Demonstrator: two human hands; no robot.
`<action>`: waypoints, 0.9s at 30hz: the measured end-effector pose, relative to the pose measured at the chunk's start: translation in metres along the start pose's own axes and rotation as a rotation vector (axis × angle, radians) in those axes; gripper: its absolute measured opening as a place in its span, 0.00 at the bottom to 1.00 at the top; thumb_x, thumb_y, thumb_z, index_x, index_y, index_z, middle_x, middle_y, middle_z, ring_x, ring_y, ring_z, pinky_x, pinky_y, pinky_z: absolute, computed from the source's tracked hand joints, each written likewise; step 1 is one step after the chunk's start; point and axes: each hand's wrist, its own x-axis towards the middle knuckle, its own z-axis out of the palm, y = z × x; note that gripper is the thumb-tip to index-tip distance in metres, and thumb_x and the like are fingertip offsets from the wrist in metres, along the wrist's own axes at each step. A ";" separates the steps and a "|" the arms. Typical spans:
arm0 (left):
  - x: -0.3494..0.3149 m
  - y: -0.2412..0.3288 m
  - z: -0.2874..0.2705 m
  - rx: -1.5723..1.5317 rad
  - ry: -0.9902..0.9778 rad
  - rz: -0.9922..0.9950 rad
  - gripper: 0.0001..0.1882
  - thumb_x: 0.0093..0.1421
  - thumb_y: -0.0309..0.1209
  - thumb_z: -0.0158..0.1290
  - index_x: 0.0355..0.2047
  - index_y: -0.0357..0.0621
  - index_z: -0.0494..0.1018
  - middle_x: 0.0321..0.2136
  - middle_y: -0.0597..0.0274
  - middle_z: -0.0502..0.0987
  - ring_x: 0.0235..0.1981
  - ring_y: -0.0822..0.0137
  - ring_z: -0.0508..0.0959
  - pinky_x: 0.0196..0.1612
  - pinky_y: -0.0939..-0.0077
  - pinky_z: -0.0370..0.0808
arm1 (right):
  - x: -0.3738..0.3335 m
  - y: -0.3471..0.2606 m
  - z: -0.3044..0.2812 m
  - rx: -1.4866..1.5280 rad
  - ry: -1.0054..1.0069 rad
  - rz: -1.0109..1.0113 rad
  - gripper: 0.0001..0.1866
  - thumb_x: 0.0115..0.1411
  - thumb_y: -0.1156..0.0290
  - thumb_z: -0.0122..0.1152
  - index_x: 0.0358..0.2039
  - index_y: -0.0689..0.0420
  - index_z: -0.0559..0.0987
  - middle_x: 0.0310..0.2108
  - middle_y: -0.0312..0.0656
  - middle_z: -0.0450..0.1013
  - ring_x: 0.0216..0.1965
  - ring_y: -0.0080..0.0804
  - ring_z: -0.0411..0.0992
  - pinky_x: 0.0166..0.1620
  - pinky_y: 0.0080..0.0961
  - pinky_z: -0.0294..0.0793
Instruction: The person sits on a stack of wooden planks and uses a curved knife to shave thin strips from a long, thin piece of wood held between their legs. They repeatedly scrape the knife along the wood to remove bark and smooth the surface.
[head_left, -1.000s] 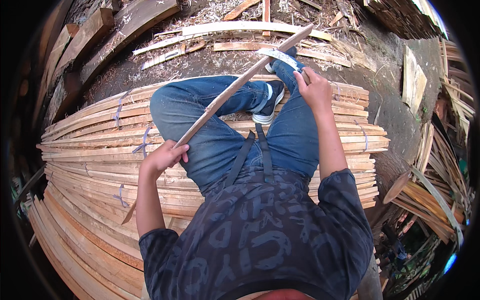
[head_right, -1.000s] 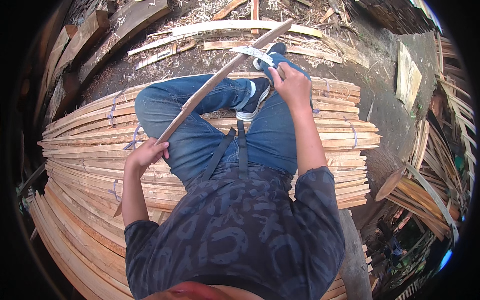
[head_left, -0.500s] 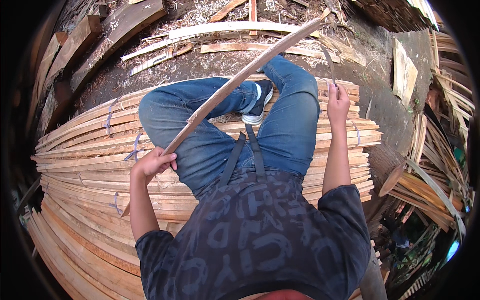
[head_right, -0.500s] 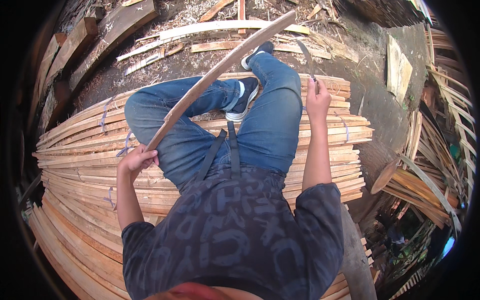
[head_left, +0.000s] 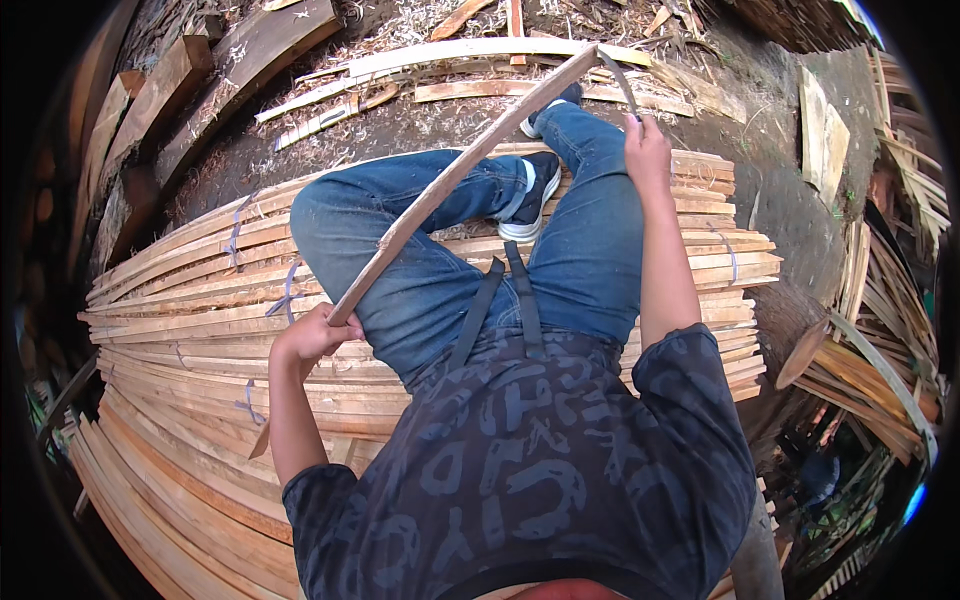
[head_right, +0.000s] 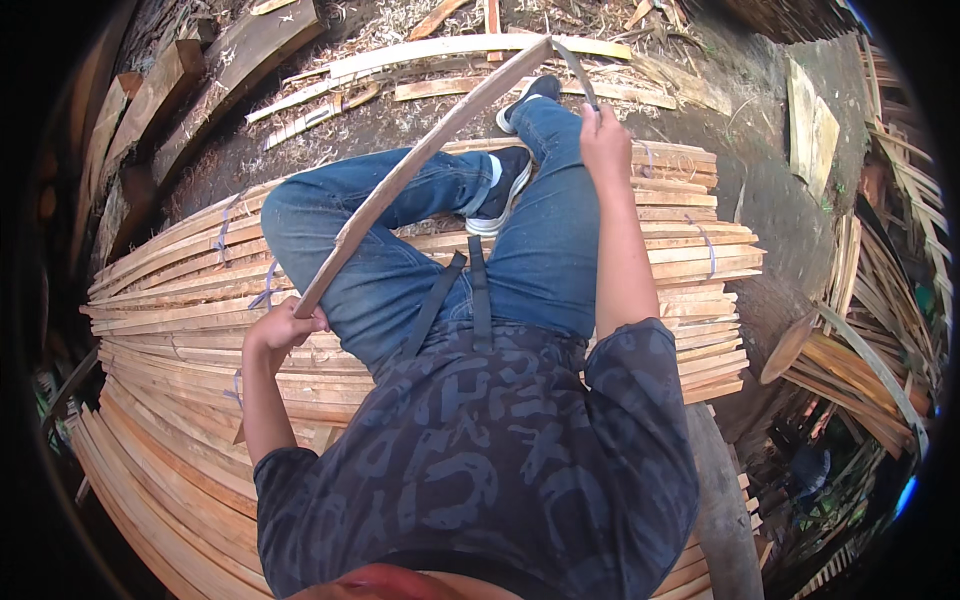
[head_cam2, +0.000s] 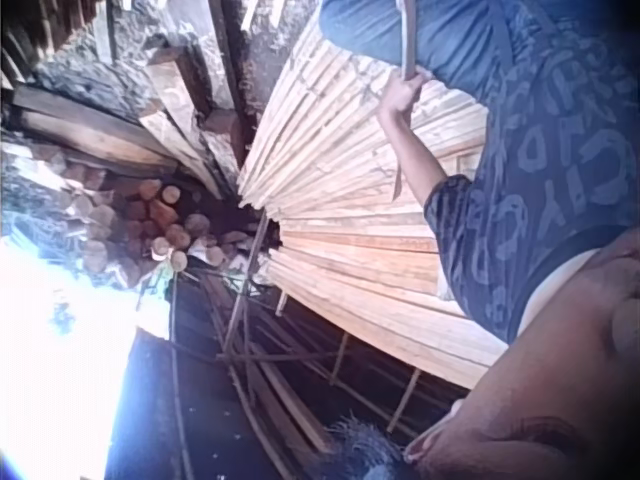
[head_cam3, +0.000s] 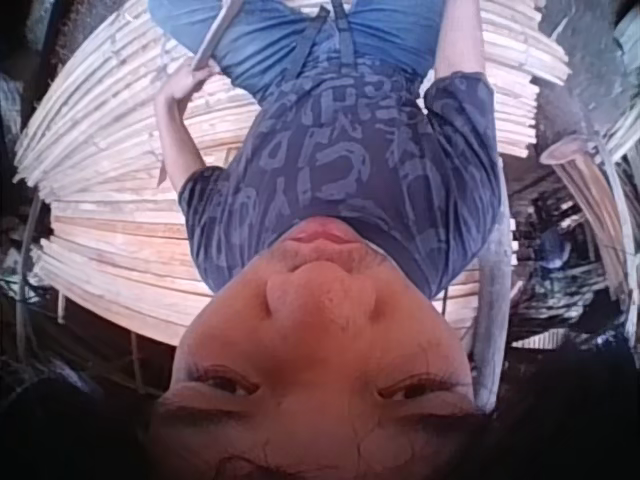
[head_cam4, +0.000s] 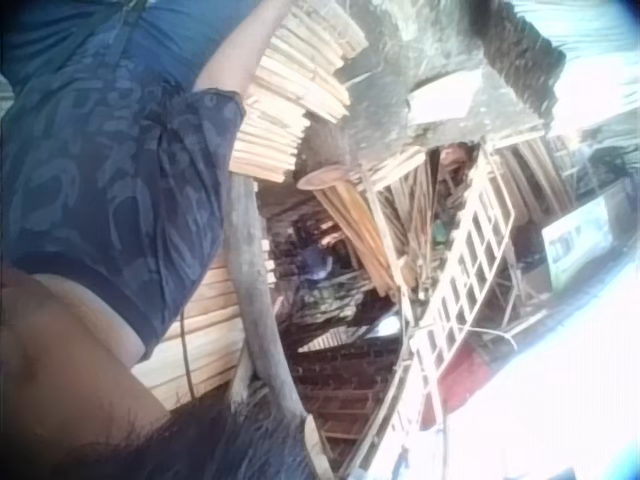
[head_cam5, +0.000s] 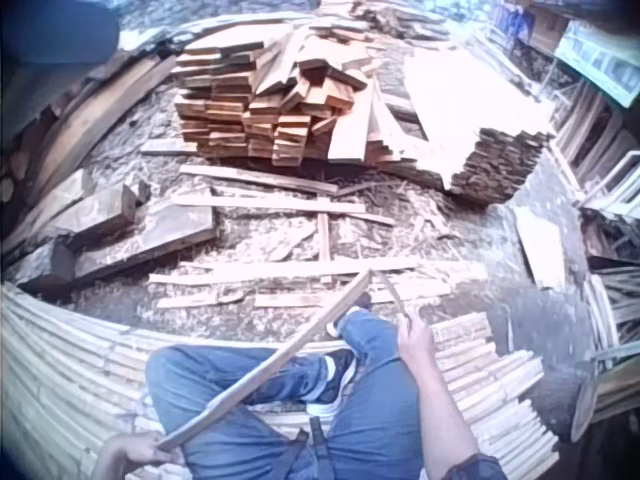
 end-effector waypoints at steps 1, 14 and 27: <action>0.001 -0.002 -0.003 -0.027 -0.032 0.009 0.07 0.52 0.30 0.61 0.29 0.40 0.78 0.14 0.70 0.68 0.14 0.78 0.61 0.18 0.80 0.57 | 0.016 0.040 -0.010 0.008 0.094 0.162 0.21 0.64 0.54 0.50 0.36 0.63 0.76 0.32 0.60 0.76 0.36 0.60 0.74 0.40 0.46 0.71; -0.007 -0.014 0.021 0.303 0.346 0.117 0.17 0.55 0.35 0.58 0.17 0.34 0.70 0.11 0.59 0.67 0.15 0.68 0.65 0.22 0.68 0.62 | -0.069 0.020 -0.032 0.267 0.033 -0.077 0.16 0.65 0.61 0.55 0.32 0.63 0.76 0.17 0.45 0.70 0.19 0.32 0.69 0.26 0.34 0.65; 0.012 -0.024 0.075 0.605 0.924 0.288 0.08 0.48 0.28 0.52 0.22 0.34 0.67 0.19 0.38 0.73 0.23 0.39 0.75 0.28 0.51 0.72 | -0.085 -0.081 -0.022 -0.112 -0.328 -0.409 0.19 0.60 0.57 0.61 0.23 0.60 0.72 0.17 0.47 0.73 0.21 0.51 0.74 0.24 0.40 0.72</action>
